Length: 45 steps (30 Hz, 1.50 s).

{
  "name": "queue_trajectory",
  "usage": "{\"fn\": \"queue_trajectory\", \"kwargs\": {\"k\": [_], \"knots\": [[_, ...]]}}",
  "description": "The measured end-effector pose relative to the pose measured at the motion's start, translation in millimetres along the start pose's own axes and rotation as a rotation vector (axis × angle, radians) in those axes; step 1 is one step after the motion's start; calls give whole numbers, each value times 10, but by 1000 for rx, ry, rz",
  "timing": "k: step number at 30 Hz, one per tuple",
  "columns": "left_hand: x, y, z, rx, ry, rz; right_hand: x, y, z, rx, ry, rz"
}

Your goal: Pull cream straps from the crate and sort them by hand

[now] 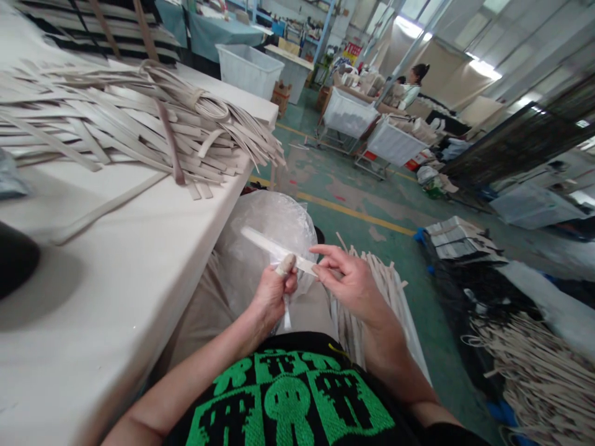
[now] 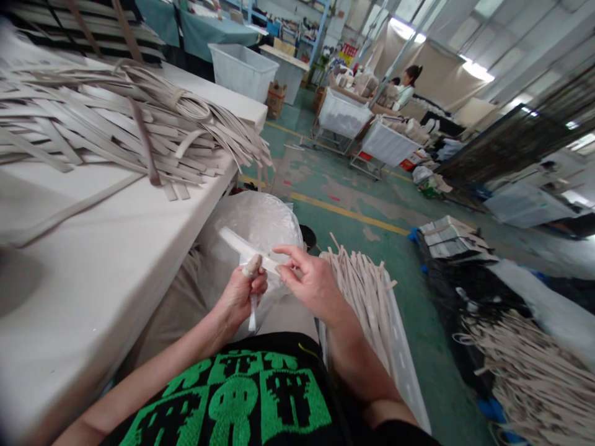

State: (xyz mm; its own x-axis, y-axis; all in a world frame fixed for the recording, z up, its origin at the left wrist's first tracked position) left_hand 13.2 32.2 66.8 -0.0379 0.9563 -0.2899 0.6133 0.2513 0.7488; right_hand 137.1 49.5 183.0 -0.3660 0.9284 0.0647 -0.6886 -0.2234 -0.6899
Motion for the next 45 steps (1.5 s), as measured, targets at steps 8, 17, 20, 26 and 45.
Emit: {"fn": "queue_trajectory", "kwargs": {"k": [8, 17, 20, 26, 45], "knots": [[-216, 236, -201, 55, 99, 19, -172, -410, 15, 98, -16, -33], [-341, 449, -194, 90, 147, 70, -195, -345, 95, 86, -77, -46], [-339, 398, -265, 92, 202, 27, -271, -524, 78, 115, -68, -63], [-399, 514, -155, 113, 196, 132, -281, -389, 180, 42, -112, -90], [-447, 465, -355, 175, 329, 196, -407, -621, 13, 90, -65, -36]]}}
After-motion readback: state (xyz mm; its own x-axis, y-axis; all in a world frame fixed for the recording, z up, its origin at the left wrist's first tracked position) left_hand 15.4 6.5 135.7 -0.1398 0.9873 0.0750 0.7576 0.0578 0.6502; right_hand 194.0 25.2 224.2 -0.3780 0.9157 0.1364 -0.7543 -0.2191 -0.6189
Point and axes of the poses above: each hand's wrist, its own x-axis towards the middle knuckle, its own y-axis out of the palm, z = x × y, the point moved 5 cm from there along x, towards the middle knuckle, and after that the axes turned 8 degrees about y, right-handed, at the moved point
